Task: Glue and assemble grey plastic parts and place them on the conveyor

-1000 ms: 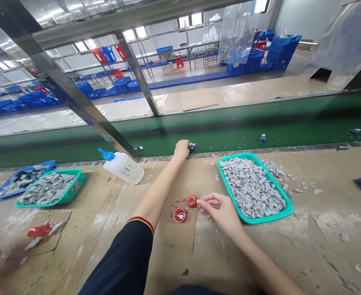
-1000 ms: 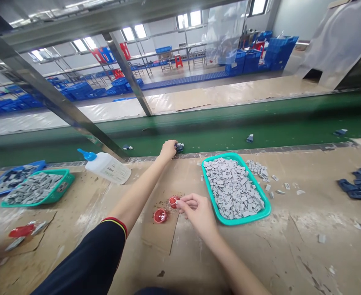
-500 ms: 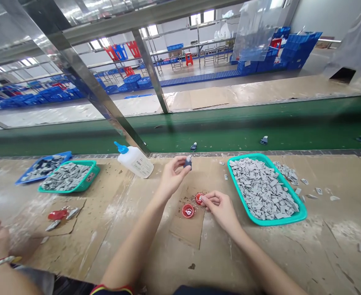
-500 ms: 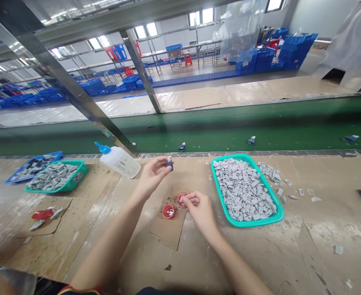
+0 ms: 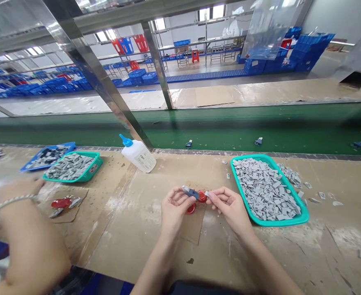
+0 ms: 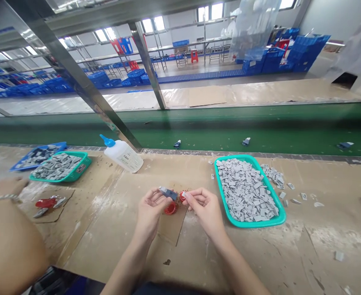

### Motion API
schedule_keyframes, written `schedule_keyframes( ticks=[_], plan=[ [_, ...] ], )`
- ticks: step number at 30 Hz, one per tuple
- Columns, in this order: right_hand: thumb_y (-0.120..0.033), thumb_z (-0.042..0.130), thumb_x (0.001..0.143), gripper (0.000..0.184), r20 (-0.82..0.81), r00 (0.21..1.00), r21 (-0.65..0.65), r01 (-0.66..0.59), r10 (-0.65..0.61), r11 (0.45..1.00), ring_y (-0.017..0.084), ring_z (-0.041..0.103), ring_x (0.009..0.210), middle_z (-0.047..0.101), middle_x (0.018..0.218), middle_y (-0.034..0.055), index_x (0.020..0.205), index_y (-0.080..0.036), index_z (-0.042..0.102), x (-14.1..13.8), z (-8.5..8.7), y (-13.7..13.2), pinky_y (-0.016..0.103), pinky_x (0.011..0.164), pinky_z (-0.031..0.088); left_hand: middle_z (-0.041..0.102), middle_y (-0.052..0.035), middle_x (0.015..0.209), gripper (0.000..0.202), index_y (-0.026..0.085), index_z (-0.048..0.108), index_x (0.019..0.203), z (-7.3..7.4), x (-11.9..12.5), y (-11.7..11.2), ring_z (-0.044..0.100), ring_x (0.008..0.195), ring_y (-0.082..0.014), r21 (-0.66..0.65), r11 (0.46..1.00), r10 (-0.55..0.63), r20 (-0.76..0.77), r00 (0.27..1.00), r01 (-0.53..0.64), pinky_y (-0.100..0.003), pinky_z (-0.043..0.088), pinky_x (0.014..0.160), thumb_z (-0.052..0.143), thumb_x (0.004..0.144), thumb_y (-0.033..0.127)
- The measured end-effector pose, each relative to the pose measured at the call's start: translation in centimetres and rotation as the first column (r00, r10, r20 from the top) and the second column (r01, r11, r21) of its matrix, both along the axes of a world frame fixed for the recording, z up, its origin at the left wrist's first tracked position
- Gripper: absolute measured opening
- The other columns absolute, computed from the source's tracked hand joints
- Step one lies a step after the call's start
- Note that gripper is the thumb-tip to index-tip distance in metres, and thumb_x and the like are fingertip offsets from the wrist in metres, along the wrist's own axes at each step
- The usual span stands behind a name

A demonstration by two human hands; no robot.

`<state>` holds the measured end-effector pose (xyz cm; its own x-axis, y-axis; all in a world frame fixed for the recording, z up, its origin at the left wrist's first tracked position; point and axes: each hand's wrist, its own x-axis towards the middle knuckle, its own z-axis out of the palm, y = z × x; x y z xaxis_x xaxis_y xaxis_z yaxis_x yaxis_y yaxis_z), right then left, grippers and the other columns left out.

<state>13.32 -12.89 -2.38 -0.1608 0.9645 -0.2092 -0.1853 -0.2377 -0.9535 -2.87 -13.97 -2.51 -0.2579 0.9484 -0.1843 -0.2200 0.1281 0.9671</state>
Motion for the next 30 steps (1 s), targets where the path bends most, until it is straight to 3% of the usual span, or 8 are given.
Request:
schedule_keyframes(
  ticks=[6,12,18,23,27,30],
  plan=[
    [-0.047,0.066,0.074,0.031,-0.038,0.998,-0.016,-0.049,0.049,0.999,0.011,0.053,0.055,0.069,0.069,0.0046,0.078,-0.017,0.062,0.0,0.3,-0.2,0.021,0.048,0.034,0.072,-0.0069,0.086,0.033,0.017,0.058,0.083,0.8,0.9,0.0,0.07,0.082,-0.0216,0.007,0.998,-0.067,0.03,0.997,0.066,-0.03,0.055,0.075,0.079,0.058,0.016],
    [-0.045,0.067,0.075,0.03,-0.073,0.993,-0.043,-0.098,0.095,0.994,0.01,0.052,0.054,0.068,0.069,0.0037,0.077,-0.016,0.06,-0.1,0.1,-0.1,0.02,0.047,0.032,0.073,-0.0074,0.083,0.032,0.016,0.057,0.078,0.9,1.6,-0.2,0.07,0.082,-0.0238,-0.008,0.998,-0.062,0.052,0.997,0.062,-0.034,0.056,0.075,0.08,0.056,0.015],
    [-0.047,0.067,0.073,0.036,-0.167,0.973,-0.167,-0.187,0.159,0.968,0.009,0.048,0.047,0.061,0.054,-0.0043,0.084,-0.021,0.045,0.3,-0.6,-0.2,0.019,0.043,0.028,0.073,-0.0105,0.092,0.028,0.016,0.058,0.076,1.0,2.0,-0.3,0.069,0.086,-0.0258,-0.013,0.989,-0.143,0.056,0.988,0.144,-0.037,0.057,0.076,0.079,0.058,0.014],
    [-0.048,0.069,0.071,0.039,-0.176,0.969,-0.16,-0.203,0.174,0.966,0.01,0.051,0.051,0.06,0.059,-0.0046,0.086,-0.022,0.045,0.8,-0.3,-0.2,0.018,0.043,0.029,0.071,-0.0119,0.098,0.028,0.015,0.064,0.084,1.7,2.3,-0.1,0.067,0.092,-0.0267,-0.012,0.972,-0.232,0.035,0.972,0.233,-0.039,0.055,0.083,0.079,0.06,0.017],
    [-0.052,0.059,0.078,0.035,-0.091,0.976,-0.085,-0.206,0.199,0.975,0.011,0.051,0.05,0.06,0.061,-0.0028,0.091,-0.022,0.048,1.3,0.9,0.0,0.02,0.042,0.033,0.068,-0.0119,0.107,0.037,0.018,0.062,0.102,1.7,2.7,0.5,0.064,0.1,-0.0258,0.031,0.953,-0.304,0.037,0.952,0.303,-0.037,0.052,0.089,0.075,0.068,0.024],
    [-0.053,0.052,0.082,0.036,0.149,0.988,0.015,-0.039,0.036,0.999,0.015,0.057,0.059,0.065,0.069,0.001,0.099,-0.023,0.05,3.3,1.5,0.6,0.023,0.047,0.04,0.063,-0.011,0.116,0.038,0.02,0.057,0.113,1.1,2.5,1.3,0.06,0.108,-0.0242,0.068,0.969,-0.239,0.012,0.971,0.238,-0.036,0.048,0.093,0.065,0.077,0.032]
  ],
)
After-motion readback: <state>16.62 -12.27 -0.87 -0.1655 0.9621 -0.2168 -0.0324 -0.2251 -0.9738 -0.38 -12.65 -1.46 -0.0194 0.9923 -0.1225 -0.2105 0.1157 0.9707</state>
